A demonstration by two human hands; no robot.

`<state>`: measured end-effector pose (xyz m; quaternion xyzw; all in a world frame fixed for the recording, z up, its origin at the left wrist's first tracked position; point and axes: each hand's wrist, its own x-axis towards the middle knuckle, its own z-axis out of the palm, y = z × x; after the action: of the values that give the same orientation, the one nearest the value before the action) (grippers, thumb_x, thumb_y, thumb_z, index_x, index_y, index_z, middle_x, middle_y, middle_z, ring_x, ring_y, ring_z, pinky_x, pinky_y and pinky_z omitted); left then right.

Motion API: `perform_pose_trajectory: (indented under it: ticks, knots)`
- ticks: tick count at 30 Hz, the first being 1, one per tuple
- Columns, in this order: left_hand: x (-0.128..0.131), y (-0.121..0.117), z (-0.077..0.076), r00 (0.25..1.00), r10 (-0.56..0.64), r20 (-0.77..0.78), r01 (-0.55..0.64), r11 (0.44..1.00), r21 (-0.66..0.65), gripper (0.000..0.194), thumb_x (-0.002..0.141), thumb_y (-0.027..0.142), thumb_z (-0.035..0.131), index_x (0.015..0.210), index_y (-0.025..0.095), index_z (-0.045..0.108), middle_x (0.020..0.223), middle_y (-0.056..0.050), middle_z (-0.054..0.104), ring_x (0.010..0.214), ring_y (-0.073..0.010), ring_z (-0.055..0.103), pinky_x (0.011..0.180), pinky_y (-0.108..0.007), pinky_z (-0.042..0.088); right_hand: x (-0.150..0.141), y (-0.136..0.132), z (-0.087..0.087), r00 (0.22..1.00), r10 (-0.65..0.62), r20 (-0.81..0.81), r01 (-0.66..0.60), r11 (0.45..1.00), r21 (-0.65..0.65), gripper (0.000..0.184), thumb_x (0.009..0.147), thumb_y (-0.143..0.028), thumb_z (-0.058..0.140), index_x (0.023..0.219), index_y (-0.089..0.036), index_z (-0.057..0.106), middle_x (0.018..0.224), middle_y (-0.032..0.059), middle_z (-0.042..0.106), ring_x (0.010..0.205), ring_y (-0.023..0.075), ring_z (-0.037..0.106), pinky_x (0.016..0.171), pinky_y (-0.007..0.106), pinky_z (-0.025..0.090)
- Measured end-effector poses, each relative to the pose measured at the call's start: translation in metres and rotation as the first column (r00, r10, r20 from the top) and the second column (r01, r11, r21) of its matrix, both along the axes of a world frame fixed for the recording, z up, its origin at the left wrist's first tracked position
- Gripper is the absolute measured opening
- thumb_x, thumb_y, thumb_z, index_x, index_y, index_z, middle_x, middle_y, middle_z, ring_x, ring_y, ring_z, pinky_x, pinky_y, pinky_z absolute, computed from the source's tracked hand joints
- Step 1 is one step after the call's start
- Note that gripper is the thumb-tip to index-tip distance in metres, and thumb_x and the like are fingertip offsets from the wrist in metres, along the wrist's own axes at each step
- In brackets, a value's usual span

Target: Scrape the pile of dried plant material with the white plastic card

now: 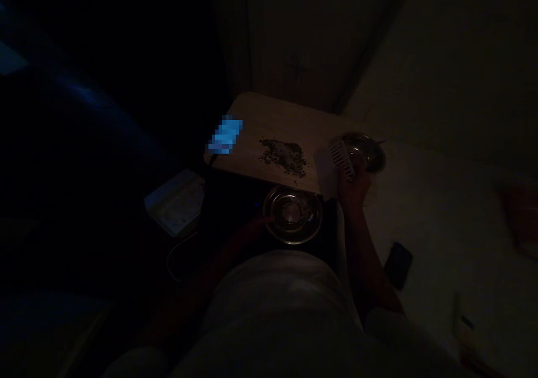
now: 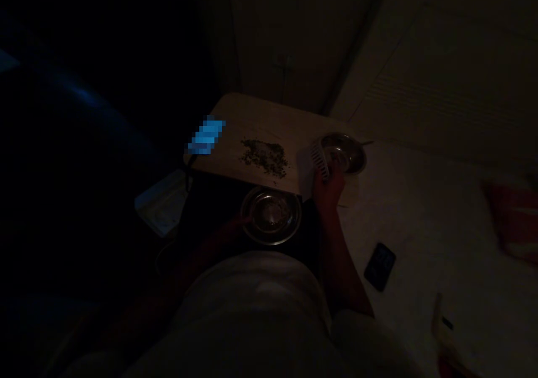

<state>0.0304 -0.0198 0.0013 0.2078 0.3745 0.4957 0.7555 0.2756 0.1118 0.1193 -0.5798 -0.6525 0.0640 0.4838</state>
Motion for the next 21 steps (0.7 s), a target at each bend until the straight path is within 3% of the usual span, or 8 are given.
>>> perform_pose_trajectory:
  ticks: [7,16,21]
  knots:
    - [0.001,0.0,0.001,1.0,-0.002,0.029,0.0,0.999,0.053,0.067,0.066,0.019,0.077,0.13,0.018,0.058,0.131,-0.012,0.062,0.131,-0.037,0.046,0.109,-0.051,0.035,0.012,-0.015,-0.006,0.993,-0.106,-0.045,0.107,0.994,0.013,0.026,0.079,-0.038,0.061,0.091,-0.016,0.062,0.079,0.0074,0.065,0.071,0.0209,0.059,0.068,0.035,0.047]
    - [0.001,0.0,-0.005,1.0,-0.006,0.009,0.005,0.999,0.052,0.064,0.067,0.022,0.078,0.128,0.019,0.06,0.131,-0.012,0.063,0.13,-0.037,0.047,0.108,-0.05,0.036,-0.003,0.01,0.007,0.994,0.105,-0.026,-0.105,0.994,-0.003,0.019,0.08,-0.035,0.06,0.088,-0.018,0.063,0.088,0.006,0.068,0.08,0.0206,0.061,0.076,0.034,0.048]
    - [-0.001,0.0,-0.011,1.0,-0.008,-0.017,0.008,1.0,0.026,0.065,0.067,0.021,0.078,0.129,0.018,0.058,0.131,-0.012,0.062,0.129,-0.0369,0.048,0.109,-0.052,0.034,-0.006,0.002,0.012,0.983,0.184,-0.006,-0.184,0.981,-0.056,0.018,0.082,-0.037,0.058,0.086,-0.019,0.063,0.081,0.0033,0.066,0.074,0.0188,0.06,0.068,0.031,0.047]
